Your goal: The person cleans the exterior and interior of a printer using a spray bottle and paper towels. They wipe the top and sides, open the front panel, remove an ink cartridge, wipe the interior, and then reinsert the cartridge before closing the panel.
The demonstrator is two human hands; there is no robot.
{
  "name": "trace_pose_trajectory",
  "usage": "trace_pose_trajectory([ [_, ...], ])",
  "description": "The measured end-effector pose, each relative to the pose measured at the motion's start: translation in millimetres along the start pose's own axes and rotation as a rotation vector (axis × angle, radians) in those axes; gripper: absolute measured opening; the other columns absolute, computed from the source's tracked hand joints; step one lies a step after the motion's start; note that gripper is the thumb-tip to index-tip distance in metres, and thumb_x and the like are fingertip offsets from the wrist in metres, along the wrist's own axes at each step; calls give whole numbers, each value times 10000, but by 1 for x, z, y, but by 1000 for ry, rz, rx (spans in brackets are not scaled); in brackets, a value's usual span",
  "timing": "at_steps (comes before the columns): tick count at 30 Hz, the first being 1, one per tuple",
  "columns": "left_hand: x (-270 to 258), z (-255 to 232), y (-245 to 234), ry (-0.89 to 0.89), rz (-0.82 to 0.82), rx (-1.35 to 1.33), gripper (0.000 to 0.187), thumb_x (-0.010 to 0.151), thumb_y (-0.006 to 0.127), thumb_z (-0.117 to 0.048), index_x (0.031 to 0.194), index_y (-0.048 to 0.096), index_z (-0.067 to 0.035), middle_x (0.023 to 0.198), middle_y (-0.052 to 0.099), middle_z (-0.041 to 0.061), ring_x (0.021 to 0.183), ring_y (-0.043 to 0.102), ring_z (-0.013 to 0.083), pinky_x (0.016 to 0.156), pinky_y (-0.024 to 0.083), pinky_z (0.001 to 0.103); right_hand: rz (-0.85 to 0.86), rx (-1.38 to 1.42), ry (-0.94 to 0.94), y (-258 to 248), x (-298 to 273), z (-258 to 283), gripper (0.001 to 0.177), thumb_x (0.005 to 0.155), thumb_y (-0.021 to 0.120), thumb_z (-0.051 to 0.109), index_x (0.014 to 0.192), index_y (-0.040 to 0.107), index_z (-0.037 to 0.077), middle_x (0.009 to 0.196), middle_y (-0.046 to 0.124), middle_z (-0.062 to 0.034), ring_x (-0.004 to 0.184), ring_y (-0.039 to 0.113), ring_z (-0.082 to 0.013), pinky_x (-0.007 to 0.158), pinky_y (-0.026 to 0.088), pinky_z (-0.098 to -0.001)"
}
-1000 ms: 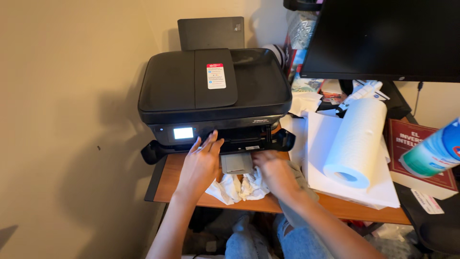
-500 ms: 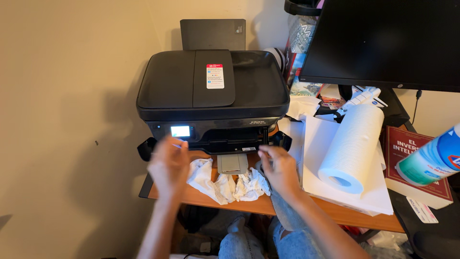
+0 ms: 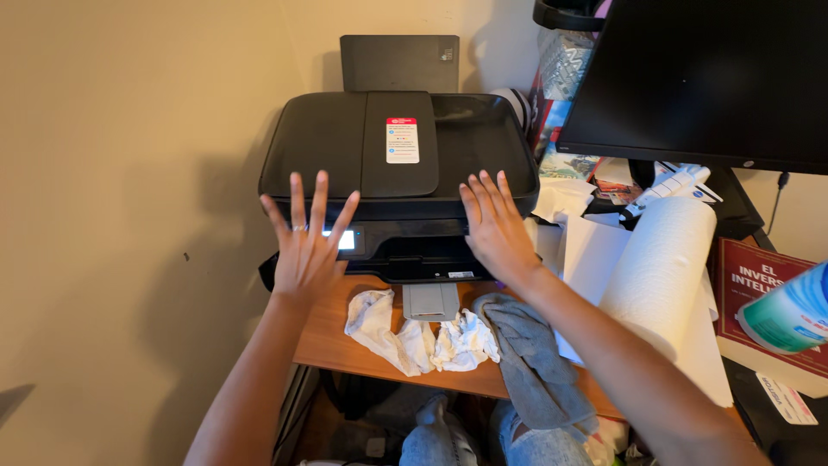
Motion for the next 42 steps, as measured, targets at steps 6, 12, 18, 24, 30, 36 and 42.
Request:
trace_pose_trajectory([
  [6,7,4,-10,102,-3,63,1313,585,911,-524,1660,200,-273,1655,218,282,1507,206,531,1117,231,782,32,-7,-73,1,1,-12,791,673,856,190,1334,508,-73,1380,565,-273,1373,489,-418,1236,255,-514],
  [12,23,11,-51,153,23,40,1376,524,927,-541,1633,174,-230,1597,287,307,1439,322,541,1075,298,765,27,5,-80,-33,14,-23,815,628,884,235,1310,537,-46,1366,604,-238,1366,516,-370,1235,217,-574],
  [18,44,27,-101,225,88,70,1417,499,916,-615,1583,222,-22,1497,418,301,1342,465,495,999,434,700,119,-33,-115,-76,39,-46,874,575,920,315,1291,553,-27,1308,651,-222,1335,549,-352,1190,149,-689],
  [24,56,27,-119,244,127,140,1409,500,912,-648,1546,266,40,1461,459,296,1307,513,473,969,487,647,-63,-204,-213,-102,46,-33,886,607,847,442,1324,586,-10,1360,651,-224,1318,580,-334,1161,278,-603],
  [30,71,32,-121,255,153,119,1413,496,925,-625,1547,258,43,1452,461,310,1283,525,492,955,497,642,35,357,-193,-83,1,7,166,991,692,204,1044,730,52,1012,722,-106,944,701,-282,889,558,-451],
  [36,70,32,-119,243,164,117,1427,494,928,-618,1547,245,62,1455,459,317,1283,530,494,962,496,644,379,505,111,26,39,4,587,1043,523,445,1364,535,-46,1170,660,-286,1087,639,-418,929,505,-491],
  [42,66,30,-120,237,178,123,1451,491,934,-625,1553,225,65,1452,454,325,1282,526,495,964,489,649,652,583,625,103,70,3,713,1000,507,640,1281,679,7,1191,698,-208,1136,671,-318,990,497,-421],
])
Point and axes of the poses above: each hand's wrist, its own x-axis towards the middle knuckle, its own y-axis out of the palm, z = x × y, the point moved 3 cm from there along x, towards the middle knuckle
